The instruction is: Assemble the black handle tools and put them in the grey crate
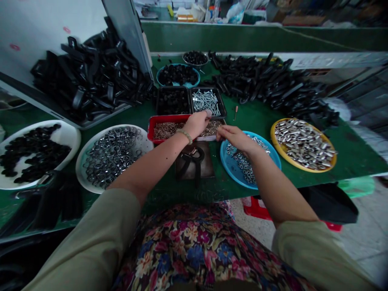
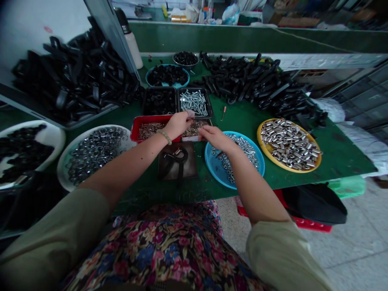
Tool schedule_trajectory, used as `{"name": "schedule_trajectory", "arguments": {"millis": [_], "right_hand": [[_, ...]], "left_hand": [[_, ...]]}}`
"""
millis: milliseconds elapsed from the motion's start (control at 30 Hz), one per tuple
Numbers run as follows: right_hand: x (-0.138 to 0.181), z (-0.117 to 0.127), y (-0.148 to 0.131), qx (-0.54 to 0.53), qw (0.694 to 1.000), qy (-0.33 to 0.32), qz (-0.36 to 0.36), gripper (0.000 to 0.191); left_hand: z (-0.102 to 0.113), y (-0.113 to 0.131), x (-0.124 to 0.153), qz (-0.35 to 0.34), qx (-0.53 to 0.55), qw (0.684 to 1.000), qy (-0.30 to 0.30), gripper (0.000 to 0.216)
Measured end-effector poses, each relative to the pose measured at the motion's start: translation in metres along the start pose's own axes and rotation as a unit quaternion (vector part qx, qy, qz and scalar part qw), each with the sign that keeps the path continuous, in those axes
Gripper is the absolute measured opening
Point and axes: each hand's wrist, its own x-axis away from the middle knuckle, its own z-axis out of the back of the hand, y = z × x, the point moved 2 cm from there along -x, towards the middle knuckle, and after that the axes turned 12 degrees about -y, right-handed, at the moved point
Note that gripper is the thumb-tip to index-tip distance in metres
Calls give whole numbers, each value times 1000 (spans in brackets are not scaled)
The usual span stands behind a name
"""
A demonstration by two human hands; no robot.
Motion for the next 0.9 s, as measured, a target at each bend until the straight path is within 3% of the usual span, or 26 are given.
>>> {"name": "schedule_trajectory", "arguments": {"millis": [67, 167, 267, 367, 467, 667, 767, 900], "right_hand": [[3, -2, -2, 5, 998, -61, 0, 51], [-11, -1, 2, 186, 981, 25, -49, 30], [-36, -4, 5, 341, 936, 21, -79, 23], [-50, -6, 6, 384, 920, -13, -83, 22], [-52, -4, 5, 381, 921, 5, -78, 24], [-41, -3, -1, 297, 950, 75, -57, 17], [-23, -15, -16, 213, 972, 101, 2, 14], [-1, -42, -35, 82, 993, 68, 56, 12]], "left_hand": [[8, -1, 21, -16, 41, 999, 10, 14], [10, -2, 72, -37, 99, 994, 7, 13], [-4, -8, 126, -31, 99, 994, 17, 17], [-27, -15, 157, 4, 48, 999, 16, 21], [-40, -16, 162, 25, -36, 999, -2, 26], [-38, -6, 156, 24, -150, 988, -43, 33], [-38, -4, 159, 6, -184, 981, -60, 33], [-41, -4, 163, -12, -194, 979, -65, 30]]}}
